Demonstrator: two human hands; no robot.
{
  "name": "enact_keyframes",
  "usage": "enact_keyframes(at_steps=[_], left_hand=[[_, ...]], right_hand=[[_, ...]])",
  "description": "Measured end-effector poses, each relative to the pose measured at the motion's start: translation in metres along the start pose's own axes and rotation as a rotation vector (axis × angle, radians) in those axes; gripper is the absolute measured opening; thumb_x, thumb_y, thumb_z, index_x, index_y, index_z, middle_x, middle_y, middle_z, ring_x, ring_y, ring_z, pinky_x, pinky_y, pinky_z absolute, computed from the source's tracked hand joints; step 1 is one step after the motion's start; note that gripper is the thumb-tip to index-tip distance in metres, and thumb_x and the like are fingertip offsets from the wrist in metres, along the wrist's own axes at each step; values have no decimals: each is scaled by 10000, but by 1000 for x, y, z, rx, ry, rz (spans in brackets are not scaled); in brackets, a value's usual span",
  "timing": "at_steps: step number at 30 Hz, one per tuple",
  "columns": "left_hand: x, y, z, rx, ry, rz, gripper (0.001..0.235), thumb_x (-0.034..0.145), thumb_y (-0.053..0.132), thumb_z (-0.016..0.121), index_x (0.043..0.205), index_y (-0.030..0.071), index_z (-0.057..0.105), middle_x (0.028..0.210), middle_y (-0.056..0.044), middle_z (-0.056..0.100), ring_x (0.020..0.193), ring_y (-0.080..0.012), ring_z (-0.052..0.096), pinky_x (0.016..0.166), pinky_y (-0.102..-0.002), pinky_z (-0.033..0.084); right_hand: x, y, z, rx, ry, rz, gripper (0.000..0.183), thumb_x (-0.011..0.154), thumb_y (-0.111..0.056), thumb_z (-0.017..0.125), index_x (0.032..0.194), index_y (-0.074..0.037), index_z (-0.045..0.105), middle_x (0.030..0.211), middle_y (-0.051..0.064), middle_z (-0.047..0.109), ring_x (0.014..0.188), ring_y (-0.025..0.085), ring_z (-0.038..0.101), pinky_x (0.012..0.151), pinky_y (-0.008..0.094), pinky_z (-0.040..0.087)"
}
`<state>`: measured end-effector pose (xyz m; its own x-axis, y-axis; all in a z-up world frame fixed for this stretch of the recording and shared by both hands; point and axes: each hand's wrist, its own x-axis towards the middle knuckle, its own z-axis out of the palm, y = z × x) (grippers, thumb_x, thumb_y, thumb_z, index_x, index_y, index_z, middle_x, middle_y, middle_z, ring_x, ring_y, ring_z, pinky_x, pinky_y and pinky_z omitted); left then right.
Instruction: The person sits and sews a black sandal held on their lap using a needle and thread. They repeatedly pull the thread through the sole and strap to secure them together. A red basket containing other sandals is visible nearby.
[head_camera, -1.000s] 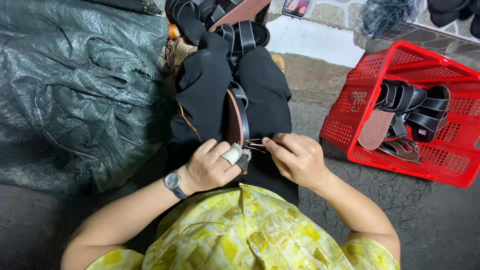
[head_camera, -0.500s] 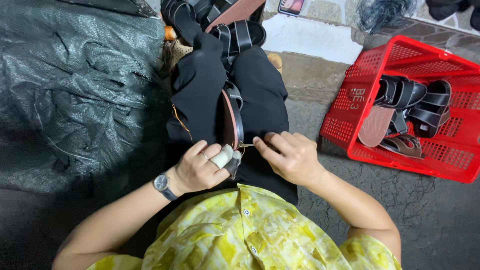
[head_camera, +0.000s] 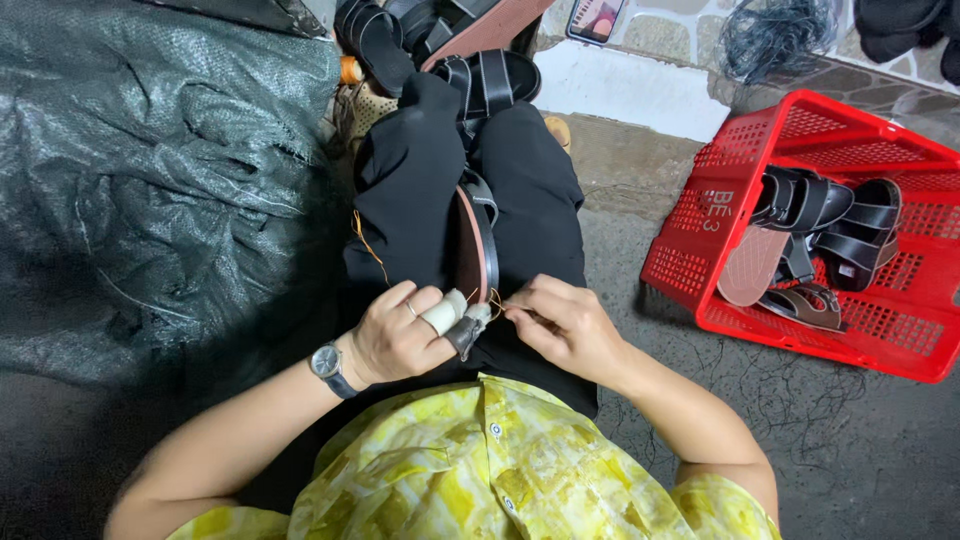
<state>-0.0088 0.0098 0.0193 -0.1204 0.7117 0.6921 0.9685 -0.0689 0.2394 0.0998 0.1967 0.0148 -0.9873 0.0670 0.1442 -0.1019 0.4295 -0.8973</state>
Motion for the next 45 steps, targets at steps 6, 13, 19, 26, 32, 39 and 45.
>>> enact_keyframes(at_steps=[6, 13, 19, 26, 32, 39, 45], left_hand=[[4, -4, -11, -106, -415, -602, 380, 871, 350, 637, 753, -9, 600, 714, -193, 499, 771, -434, 605, 529, -468, 490], [23, -18, -48, -1245, 31, -999, 350, 960, 248, 518, 784, 0, 691, 884, -133, 607, 853, -249, 620, 757, -344, 527], [4, -12, -19, -514, -273, -677, 256, 906, 221, 609, 794, -7, 633, 848, -202, 622, 877, -397, 667, 718, -405, 544], [-30, -20, 16, 59, -227, -468, 517, 728, 506, 777, 753, 43, 549, 718, -85, 495, 759, -313, 618, 627, -323, 522], [7, -61, -30, -315, -94, -869, 381, 840, 312, 742, 540, 136, 585, 941, -1, 676, 926, -213, 642, 808, -273, 458], [26, -3, 4, 87, -509, -422, 477, 715, 525, 770, 625, 106, 559, 1034, -167, 608, 971, -390, 529, 638, -496, 375], [40, -19, 8, -143, -346, -380, 296, 874, 55, 631, 615, 19, 492, 833, -168, 592, 842, -341, 573, 648, -461, 452]], right_hand=[[7, 17, 9, 380, 13, 35, 91, 787, -22, 670, 698, -44, 669, 593, 70, 577, 492, 174, 505, 462, 288, 419], [17, 25, 8, 392, 58, -7, 102, 806, -26, 667, 705, -32, 662, 585, 71, 563, 481, 156, 473, 448, 266, 390], [20, 20, 5, 323, 66, -41, 97, 799, -17, 663, 704, -40, 661, 577, 71, 550, 462, 175, 482, 433, 261, 391], [29, 5, 7, 23, 65, -209, 178, 889, -83, 575, 723, -40, 624, 583, 96, 526, 443, 256, 520, 407, 294, 443], [21, 22, -8, 343, 2, -79, 147, 868, -63, 641, 740, -28, 578, 626, 111, 518, 508, 260, 532, 474, 325, 442], [77, 101, -67, 256, 254, 235, 99, 915, -175, 606, 854, -98, 591, 813, 16, 556, 489, 70, 467, 456, 222, 367], [209, 281, -84, -218, 232, 100, 132, 939, -197, 604, 871, -87, 631, 724, 13, 544, 633, 137, 464, 601, 294, 370]])
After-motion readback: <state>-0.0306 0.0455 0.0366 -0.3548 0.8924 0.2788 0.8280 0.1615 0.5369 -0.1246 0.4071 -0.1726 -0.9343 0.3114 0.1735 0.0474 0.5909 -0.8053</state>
